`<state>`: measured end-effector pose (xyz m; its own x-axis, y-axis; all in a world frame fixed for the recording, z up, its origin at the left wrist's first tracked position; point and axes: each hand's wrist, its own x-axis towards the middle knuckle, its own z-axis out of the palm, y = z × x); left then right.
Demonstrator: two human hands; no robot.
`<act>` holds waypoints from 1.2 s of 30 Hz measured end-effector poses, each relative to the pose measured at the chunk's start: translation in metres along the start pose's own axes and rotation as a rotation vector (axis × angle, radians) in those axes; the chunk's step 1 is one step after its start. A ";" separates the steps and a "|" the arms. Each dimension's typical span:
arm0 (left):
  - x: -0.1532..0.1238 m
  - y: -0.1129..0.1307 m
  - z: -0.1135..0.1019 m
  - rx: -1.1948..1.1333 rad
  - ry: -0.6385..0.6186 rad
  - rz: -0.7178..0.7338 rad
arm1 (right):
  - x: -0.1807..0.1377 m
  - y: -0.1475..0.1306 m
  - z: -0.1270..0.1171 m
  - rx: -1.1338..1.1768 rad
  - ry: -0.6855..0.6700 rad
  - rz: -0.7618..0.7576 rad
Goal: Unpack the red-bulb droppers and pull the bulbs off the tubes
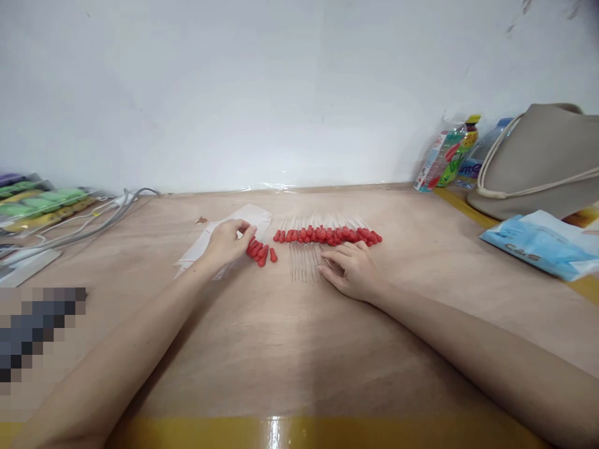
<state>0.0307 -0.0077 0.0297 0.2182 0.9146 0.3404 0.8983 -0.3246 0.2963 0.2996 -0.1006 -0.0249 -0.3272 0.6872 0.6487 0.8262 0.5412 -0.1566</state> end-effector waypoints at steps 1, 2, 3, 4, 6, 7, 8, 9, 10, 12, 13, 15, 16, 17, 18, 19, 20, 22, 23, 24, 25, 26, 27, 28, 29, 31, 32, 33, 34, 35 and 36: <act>0.002 0.003 0.002 0.026 -0.005 0.025 | 0.000 -0.001 -0.001 0.003 -0.020 -0.009; 0.005 0.006 0.004 0.056 -0.020 0.048 | 0.001 -0.002 -0.003 0.005 -0.039 -0.018; 0.008 0.010 0.007 0.087 -0.040 0.067 | 0.001 -0.003 -0.004 0.007 -0.056 -0.025; 0.012 0.014 0.010 0.118 -0.064 0.077 | 0.001 -0.003 -0.005 0.010 -0.073 -0.032; 0.019 0.024 0.015 0.166 -0.136 0.061 | 0.001 -0.004 -0.007 0.018 -0.099 -0.042; 0.022 0.030 0.017 0.178 -0.187 0.038 | 0.002 -0.004 -0.007 0.022 -0.106 -0.045; 0.026 0.035 0.018 0.186 -0.237 0.007 | 0.002 -0.003 -0.007 0.026 -0.110 -0.047; 0.028 0.039 0.020 0.193 -0.283 -0.025 | 0.002 -0.003 -0.007 0.030 -0.109 -0.048; 0.031 0.043 0.020 0.195 -0.325 -0.055 | 0.002 -0.003 -0.007 0.034 -0.107 -0.051; 0.035 0.049 0.022 0.198 -0.369 -0.106 | 0.002 -0.002 -0.007 0.039 -0.094 -0.053; 0.037 0.050 0.022 0.201 -0.375 -0.127 | 0.002 -0.001 -0.006 0.043 -0.085 -0.051; 0.041 0.050 0.021 0.201 -0.375 -0.152 | 0.001 0.000 -0.005 0.055 -0.067 -0.041; 0.041 0.049 0.020 0.206 -0.359 -0.154 | 0.001 0.000 -0.005 0.063 -0.058 -0.035; 0.041 0.048 0.019 0.214 -0.329 -0.150 | 0.001 0.001 -0.004 0.070 -0.046 -0.027; 0.039 0.047 0.017 0.222 -0.292 -0.146 | 0.001 0.002 -0.003 0.078 -0.029 -0.019; 0.036 0.046 0.014 0.231 -0.236 -0.133 | 0.001 0.002 -0.002 0.087 0.002 -0.009; 0.031 0.045 0.012 0.234 -0.162 -0.098 | 0.001 0.003 -0.002 0.096 0.048 0.002; 0.016 0.043 0.008 0.225 0.009 0.040 | 0.002 0.004 -0.002 0.111 0.171 0.030; 0.006 0.043 0.007 0.211 0.086 0.144 | 0.002 0.005 -0.003 0.115 0.233 0.041; -0.004 0.042 0.008 0.197 0.142 0.249 | 0.002 0.005 -0.004 0.116 0.282 0.046; -0.015 0.042 0.010 0.184 0.178 0.351 | 0.002 0.006 -0.006 0.113 0.314 0.044; -0.025 0.042 0.012 0.169 0.200 0.441 | 0.002 0.006 -0.007 0.109 0.324 0.031; -0.035 0.042 0.016 0.148 0.209 0.525 | 0.002 0.006 -0.008 0.103 0.316 0.010; -0.043 0.043 0.019 0.121 0.216 0.592 | 0.002 0.006 -0.009 0.099 0.293 -0.018; -0.050 0.043 0.023 0.094 0.223 0.638 | 0.001 0.006 -0.010 0.095 0.261 -0.052; -0.058 0.045 0.029 0.049 0.234 0.697 | 0.000 0.006 -0.010 0.088 0.185 -0.121; -0.060 0.047 0.031 0.033 0.240 0.714 | 0.000 0.006 -0.009 0.084 0.151 -0.148; -0.061 0.048 0.032 0.018 0.246 0.728 | -0.001 0.005 -0.009 0.079 0.121 -0.169; -0.061 0.049 0.033 0.004 0.249 0.741 | -0.001 0.005 -0.008 0.072 0.097 -0.182; -0.061 0.049 0.034 -0.010 0.254 0.752 | -0.001 0.004 -0.007 0.065 0.077 -0.189; -0.060 0.050 0.034 -0.025 0.261 0.763 | -0.001 0.004 -0.007 0.057 0.062 -0.191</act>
<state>0.0751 -0.0709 -0.0065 0.6693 0.3543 0.6531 0.5284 -0.8449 -0.0832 0.3059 -0.1024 -0.0208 -0.4450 0.5395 0.7148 0.7242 0.6863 -0.0672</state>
